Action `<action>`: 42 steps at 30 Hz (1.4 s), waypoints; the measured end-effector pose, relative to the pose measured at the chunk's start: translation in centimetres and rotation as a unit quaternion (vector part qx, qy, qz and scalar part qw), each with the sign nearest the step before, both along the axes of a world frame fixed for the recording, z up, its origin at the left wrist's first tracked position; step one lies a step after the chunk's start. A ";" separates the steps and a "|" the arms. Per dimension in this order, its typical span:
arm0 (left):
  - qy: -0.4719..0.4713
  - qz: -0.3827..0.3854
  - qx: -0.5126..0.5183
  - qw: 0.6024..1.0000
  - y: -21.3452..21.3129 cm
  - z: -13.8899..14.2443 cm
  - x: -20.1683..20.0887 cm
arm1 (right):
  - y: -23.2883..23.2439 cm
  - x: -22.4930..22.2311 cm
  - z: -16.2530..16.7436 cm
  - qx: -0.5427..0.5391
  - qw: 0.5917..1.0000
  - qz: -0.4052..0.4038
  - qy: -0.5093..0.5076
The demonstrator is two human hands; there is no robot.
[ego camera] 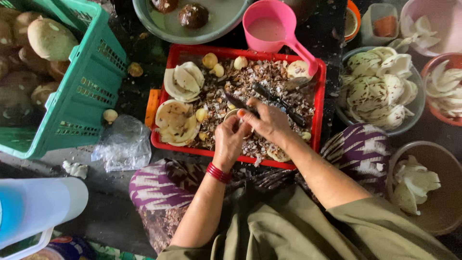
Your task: The person sits on the floor and peels the dark outer skin off coconuts using a small knife, working over a red tray that catches the shavings. They place finished coconuts into a bowl of water and pick up new unpeeled coconuts from a crate to continue.
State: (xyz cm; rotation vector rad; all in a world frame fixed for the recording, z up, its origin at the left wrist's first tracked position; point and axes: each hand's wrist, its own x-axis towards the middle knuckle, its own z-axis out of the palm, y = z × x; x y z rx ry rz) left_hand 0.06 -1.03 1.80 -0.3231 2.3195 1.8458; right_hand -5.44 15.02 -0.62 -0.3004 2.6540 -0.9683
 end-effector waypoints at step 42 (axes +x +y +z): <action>0.021 0.057 0.337 0.939 -0.4 -2.6 0.1 | -0.3 0.9 1.8 -0.033 0.999 0.023 0.026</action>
